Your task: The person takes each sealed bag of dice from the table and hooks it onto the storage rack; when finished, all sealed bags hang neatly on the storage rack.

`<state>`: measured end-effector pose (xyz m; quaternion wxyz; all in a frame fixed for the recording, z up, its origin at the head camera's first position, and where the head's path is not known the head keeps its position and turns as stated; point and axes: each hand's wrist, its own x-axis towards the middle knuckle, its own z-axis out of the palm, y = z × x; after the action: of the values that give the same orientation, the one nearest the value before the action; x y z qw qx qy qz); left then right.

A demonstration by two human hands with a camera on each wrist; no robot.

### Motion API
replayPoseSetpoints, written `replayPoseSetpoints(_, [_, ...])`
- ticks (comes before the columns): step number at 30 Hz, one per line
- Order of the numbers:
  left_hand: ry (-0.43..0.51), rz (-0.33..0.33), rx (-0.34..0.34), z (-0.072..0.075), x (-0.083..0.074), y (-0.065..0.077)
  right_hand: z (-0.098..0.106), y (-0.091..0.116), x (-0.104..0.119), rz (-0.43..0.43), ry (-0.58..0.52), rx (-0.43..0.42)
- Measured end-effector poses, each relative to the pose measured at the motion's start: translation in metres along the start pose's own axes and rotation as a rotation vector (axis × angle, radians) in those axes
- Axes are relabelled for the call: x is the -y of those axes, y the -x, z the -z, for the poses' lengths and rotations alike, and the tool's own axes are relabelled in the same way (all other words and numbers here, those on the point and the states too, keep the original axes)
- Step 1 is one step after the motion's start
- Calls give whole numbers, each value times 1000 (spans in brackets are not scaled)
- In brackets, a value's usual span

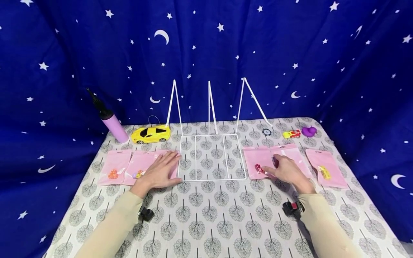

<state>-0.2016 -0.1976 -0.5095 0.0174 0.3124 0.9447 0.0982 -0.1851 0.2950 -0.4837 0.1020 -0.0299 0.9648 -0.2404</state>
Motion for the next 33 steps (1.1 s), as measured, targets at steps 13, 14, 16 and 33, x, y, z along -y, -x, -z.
replayPoseSetpoints(13, [-18,27,63,-2,1,-3,0,-4,1,-54,-50,36])
replayPoseSetpoints(14, [-18,30,65,-2,1,-3,0,-4,1,-62,-57,41])
replayPoseSetpoints(16, [-20,35,67,-2,1,-3,-1,-5,1,-74,-62,38])
replayPoseSetpoints(33, [6,23,51,-4,1,-2,-11,0,-2,-117,-205,-59])
